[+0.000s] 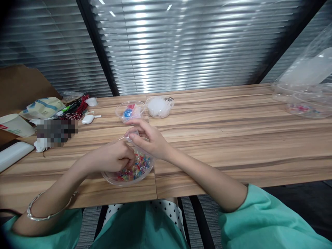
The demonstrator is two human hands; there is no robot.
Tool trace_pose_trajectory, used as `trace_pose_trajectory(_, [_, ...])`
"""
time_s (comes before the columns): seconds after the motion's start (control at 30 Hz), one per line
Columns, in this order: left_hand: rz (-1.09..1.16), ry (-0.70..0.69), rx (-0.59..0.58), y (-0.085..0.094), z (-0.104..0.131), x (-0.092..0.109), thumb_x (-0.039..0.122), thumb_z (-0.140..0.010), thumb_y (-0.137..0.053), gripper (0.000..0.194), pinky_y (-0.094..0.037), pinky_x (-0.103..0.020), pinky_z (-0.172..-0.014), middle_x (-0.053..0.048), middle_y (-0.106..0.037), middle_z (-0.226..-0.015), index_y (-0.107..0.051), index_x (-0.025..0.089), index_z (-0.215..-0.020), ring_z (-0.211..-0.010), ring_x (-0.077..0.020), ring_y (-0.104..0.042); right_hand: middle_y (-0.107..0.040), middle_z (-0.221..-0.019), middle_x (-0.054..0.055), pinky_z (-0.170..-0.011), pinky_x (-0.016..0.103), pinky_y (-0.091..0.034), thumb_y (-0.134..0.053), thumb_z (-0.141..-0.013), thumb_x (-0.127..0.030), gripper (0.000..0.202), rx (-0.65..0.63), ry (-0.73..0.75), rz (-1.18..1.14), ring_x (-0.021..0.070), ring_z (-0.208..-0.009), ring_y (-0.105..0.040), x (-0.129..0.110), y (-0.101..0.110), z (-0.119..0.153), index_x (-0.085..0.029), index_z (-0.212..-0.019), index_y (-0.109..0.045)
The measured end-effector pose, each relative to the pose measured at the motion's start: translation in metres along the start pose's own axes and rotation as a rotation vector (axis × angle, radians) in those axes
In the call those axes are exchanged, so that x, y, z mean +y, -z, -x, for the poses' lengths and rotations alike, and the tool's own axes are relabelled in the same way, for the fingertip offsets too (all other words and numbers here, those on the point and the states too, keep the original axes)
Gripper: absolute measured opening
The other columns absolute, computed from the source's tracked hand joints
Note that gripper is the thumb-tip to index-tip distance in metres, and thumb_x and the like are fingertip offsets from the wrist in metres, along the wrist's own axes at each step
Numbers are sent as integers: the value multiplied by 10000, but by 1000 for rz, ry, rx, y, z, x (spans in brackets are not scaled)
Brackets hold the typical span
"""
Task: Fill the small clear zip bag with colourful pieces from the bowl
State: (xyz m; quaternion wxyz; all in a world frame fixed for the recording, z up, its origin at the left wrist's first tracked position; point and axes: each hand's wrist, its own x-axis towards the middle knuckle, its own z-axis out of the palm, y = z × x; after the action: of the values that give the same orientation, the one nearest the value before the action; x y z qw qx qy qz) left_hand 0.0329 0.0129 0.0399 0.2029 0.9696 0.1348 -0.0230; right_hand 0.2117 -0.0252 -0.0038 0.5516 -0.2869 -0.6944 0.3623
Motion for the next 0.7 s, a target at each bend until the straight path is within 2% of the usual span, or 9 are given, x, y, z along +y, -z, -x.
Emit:
trace_pose_trajectory(0.13, [16,19,-14,1,0,1,10,-630,-440,208,-408,-245,-598,-12,-585,-622,-590,145,-581,-597,-124,-484,-678,-1062,79,-888,357,-536,-578,-938,-327,358,-2,0,15,199,-1044,-669,-1,1,0,-198,-1264,-503])
trace_pose_trajectory(0.33, [-82,-39,32,1,1,2,50,-757,-443,183,-447,-284,-738,-33,-617,-769,-563,149,-659,-769,-164,-548,-686,-1061,77,-887,363,-537,-565,-945,-340,358,-13,-3,37,200,-1031,-673,-2,1,0,-206,-1270,-497])
trace_pose_trajectory(0.6, [-101,-93,-11,-2,-1,0,26,-797,-543,198,-433,-264,-765,-20,-663,-849,-672,174,-819,-841,-165,-581,-685,-1035,76,-879,368,-543,-571,-940,-346,365,-12,-14,9,195,-998,-676,-1,-1,1,-210,-1270,-493])
trace_pose_trajectory(0.7, [-97,-100,-20,-3,-3,2,-22,-788,-550,228,-421,-261,-749,-3,-671,-863,-663,175,-810,-825,-152,-584,-685,-1040,87,-895,383,-536,-583,-935,-350,374,-2,-23,-7,206,-1022,-670,0,-1,1,-206,-1268,-494])
